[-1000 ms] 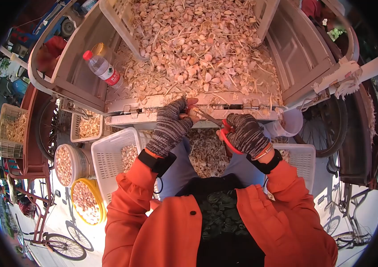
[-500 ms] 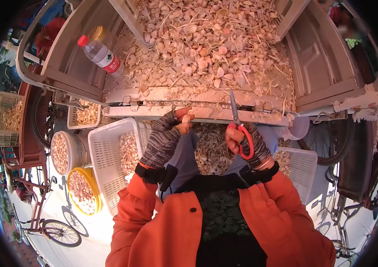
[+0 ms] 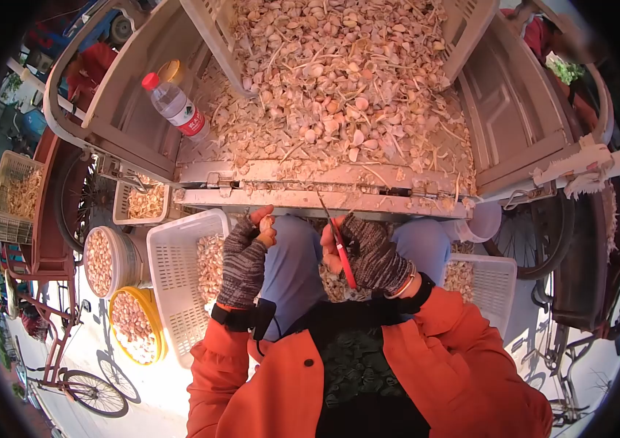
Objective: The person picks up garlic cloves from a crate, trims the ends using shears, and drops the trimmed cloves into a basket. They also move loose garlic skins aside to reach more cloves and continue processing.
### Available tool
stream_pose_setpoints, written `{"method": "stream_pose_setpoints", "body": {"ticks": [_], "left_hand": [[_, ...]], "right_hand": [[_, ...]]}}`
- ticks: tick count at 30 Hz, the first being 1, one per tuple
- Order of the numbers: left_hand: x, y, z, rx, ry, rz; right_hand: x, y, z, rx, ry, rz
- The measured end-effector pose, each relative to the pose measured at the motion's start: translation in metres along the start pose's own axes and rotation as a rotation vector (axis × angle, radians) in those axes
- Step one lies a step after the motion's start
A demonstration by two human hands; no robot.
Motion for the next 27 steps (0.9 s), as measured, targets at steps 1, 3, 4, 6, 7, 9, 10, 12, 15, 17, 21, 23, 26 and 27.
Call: {"method": "stream_pose_setpoints", "body": {"ticks": [1, 3, 4, 6, 7, 9, 10, 12, 15, 17, 21, 23, 26, 27], "left_hand": [[0.027, -0.002, -0.008, -0.067, 0.096, 0.121], [0.095, -0.027, -0.014, -0.137, 0.289, 0.279], [0.135, -0.046, -0.014, -0.091, 0.356, 0.314], [0.178, -0.070, -0.021, -0.043, 0.353, 0.947], [0.184, -0.072, -0.013, 0.022, 0.324, 1.573], [0.094, -0.013, 0.007, -0.405, 0.305, 1.423], [0.057, 0.009, 0.029, -0.602, 0.212, 1.273], [-0.004, 0.022, 0.082, -0.773, 0.005, 1.090], [-0.059, 0.014, 0.152, -0.809, -0.212, 1.105], [-0.066, -0.007, 0.188, -0.831, -0.258, 1.168], [-0.088, -0.001, 0.205, -0.487, -0.407, 1.293], [-0.079, -0.004, 0.204, -0.405, -0.349, 1.255], [-0.067, -0.009, 0.199, -0.496, -0.232, 1.215], [-0.061, -0.011, 0.200, -0.372, -0.205, 1.006]], "right_hand": [[-0.001, 0.002, -0.012, 0.115, 0.081, -0.415], [0.018, -0.002, -0.021, 0.288, 0.159, -0.769], [0.024, -0.004, -0.029, 0.444, 0.247, -1.125], [0.034, 0.004, -0.031, 0.423, 0.257, -1.088], [0.042, 0.005, -0.027, 0.391, 0.274, -1.057], [0.052, 0.015, -0.028, 0.151, 0.244, -0.898], [0.057, 0.017, -0.027, 0.226, 0.311, -0.971], [0.066, 0.027, -0.016, 0.260, 0.341, -0.804], [0.067, 0.007, -0.012, 0.386, 0.380, -1.029], [0.076, 0.010, -0.016, 0.380, 0.406, -1.027], [0.121, 0.087, -0.019, 0.099, 0.562, -0.500], [0.124, 0.091, -0.022, 0.038, 0.599, -0.386], [0.114, 0.071, -0.016, 0.160, 0.617, -0.423], [0.109, 0.061, -0.019, 0.174, 0.626, -0.420]]}}
Point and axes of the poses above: each hand's wrist, its own z-axis towards the middle knuckle, its own x-axis out of the back of the hand, y = z × x, the point moved 3 cm from there along z, towards the middle knuckle, and after that the axes turned 7 degrees about -z, right-handed, at the moved point
